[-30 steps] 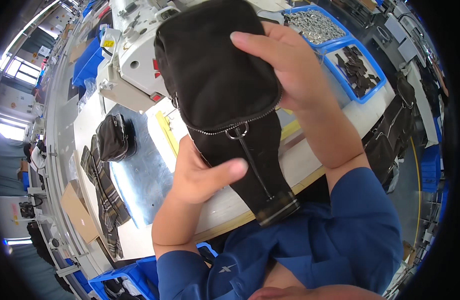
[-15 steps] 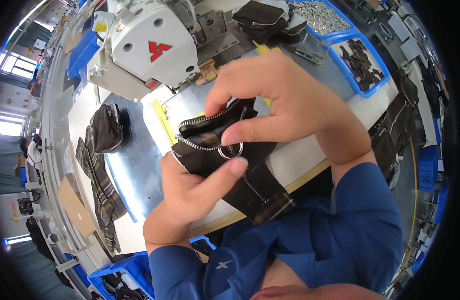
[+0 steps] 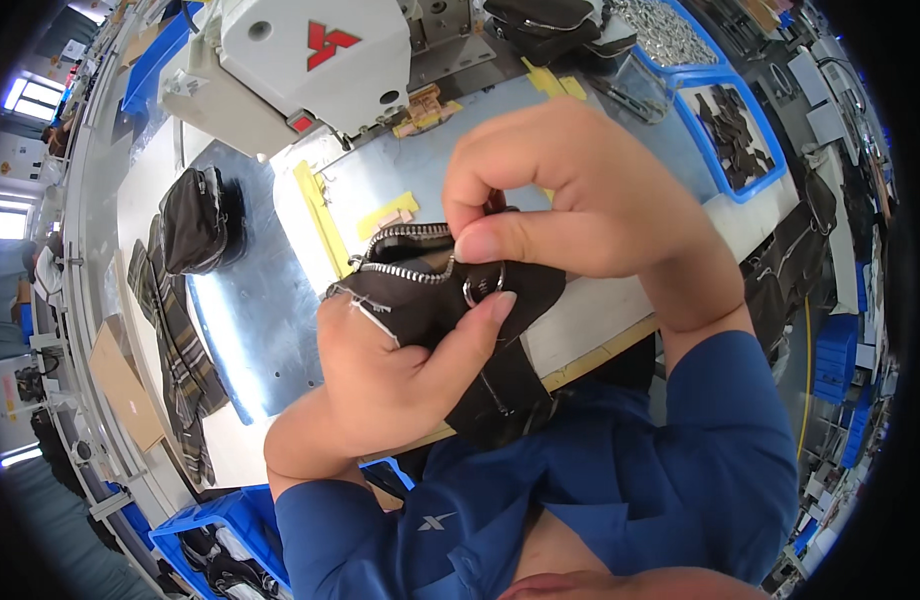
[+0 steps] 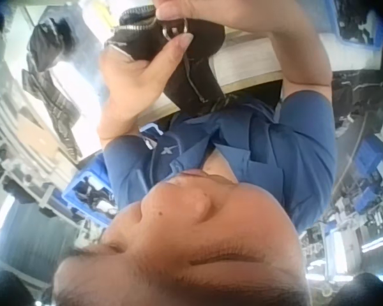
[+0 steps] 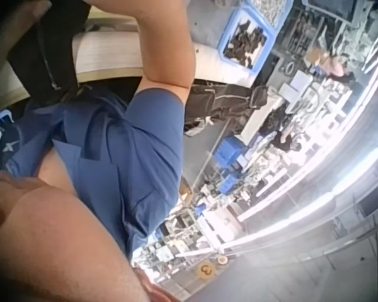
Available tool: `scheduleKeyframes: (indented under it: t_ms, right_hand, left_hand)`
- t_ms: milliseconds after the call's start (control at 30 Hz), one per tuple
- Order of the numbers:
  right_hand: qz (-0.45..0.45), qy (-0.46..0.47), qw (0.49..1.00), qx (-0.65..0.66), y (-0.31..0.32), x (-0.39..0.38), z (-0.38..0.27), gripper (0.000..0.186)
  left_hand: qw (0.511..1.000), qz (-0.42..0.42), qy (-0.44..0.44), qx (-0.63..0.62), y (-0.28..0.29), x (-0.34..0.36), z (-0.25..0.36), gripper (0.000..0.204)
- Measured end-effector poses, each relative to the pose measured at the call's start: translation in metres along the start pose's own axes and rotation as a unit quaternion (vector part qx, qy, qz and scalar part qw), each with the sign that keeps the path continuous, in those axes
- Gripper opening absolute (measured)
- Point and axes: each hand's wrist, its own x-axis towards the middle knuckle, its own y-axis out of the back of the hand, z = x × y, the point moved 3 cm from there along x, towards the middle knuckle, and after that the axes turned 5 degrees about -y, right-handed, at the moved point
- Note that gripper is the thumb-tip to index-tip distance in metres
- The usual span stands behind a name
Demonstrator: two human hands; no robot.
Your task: The person uses a sewing machine to stitch a zipper onto a black pouch. They guide the fabric under the needle, sew along the zipper line, and then attach a plaid fabric piece to the pouch. The person handles the pouch and fabric pieces by hand, adjusting them for sewing and inspecting the finished seams.
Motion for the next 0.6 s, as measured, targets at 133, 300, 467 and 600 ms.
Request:
scheduleKeyframes:
  t_ms: [133,300,467,600]
  right_hand:
    - [-0.012,-0.024,1.000,0.009,-0.0009,-0.0001,0.0026,0.017]
    - [-0.011,-0.025,0.999,0.019,-0.0009,-0.0009,0.0013,0.018]
    - [-0.019,-0.051,0.998,0.017,0.0011,-0.0034,-0.0016,0.020]
    - [-0.014,-0.060,0.998,0.030,0.0023,-0.0045,-0.0070,0.017]
  left_hand:
    - [0.999,0.033,-0.033,-0.015,-0.0035,0.0023,-0.0059,0.019]
    - [0.998,0.037,-0.042,-0.011,-0.0042,0.0002,-0.0066,0.020]
    - [0.999,0.027,-0.017,-0.041,-0.0038,0.0000,-0.0034,0.021]
    - [0.969,0.017,0.065,-0.239,0.0029,0.0027,-0.0098,0.021]
